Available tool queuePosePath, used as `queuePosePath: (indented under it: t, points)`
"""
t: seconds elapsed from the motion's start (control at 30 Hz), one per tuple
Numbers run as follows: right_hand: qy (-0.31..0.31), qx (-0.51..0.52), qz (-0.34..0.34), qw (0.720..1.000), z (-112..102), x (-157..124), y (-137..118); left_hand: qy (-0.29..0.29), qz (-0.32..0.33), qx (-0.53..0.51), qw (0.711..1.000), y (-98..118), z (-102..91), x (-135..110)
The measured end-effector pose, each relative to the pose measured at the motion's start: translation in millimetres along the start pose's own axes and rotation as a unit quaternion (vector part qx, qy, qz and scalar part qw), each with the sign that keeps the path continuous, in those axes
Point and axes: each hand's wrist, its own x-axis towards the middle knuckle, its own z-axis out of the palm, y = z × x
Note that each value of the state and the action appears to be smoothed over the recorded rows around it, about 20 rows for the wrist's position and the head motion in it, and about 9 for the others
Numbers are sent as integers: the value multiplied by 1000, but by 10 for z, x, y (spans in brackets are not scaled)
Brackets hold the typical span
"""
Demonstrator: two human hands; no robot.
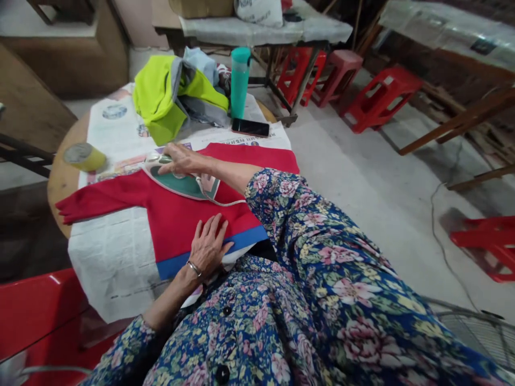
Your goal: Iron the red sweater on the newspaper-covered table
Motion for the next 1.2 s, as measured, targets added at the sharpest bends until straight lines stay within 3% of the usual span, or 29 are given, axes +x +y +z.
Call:
queuePosePath:
  t: [0.13, 0.3, 0.53, 0.7, 0.83, 0.9, 0.97, 1.03, 1.1, 1.2]
  points:
    - [-4, -4, 8, 1000, 68, -131, -96, 63, 13, -7, 998, -52, 107, -299]
    - [6, 11, 12, 1000, 186, -395, -193, 111, 5, -2, 994, -104, 190, -416]
    - [-80, 73, 18, 994, 220, -919, -247, 150, -25, 2, 988, -265, 391, -599]
    - [-145, 66, -26, 987, 239, -1164, -208, 204, -8, 36, 978, -368, 406, -630]
    - [-185, 63, -78, 977, 292, -1320, -230, 353, 95, 81, 927, -240, 84, -703]
    - [-186, 47, -87, 978, 332, -1418, -285, 410, 176, 51, 894, -156, -257, -757]
    - [-161, 5, -88, 983, 387, -1537, -360, 438, 212, 32, 873, -109, -684, -744]
    - [-136, -44, -80, 986, 453, -1679, -431, 379, 159, -9, 911, -141, -1102, -597]
    - [-137, -73, -71, 985, 518, -1836, -463, 284, 52, -89, 953, -276, -1396, -300]
    - [-127, -78, -48, 988, 578, -2083, -403, 127, 22, -155, 979, -609, -1449, 315]
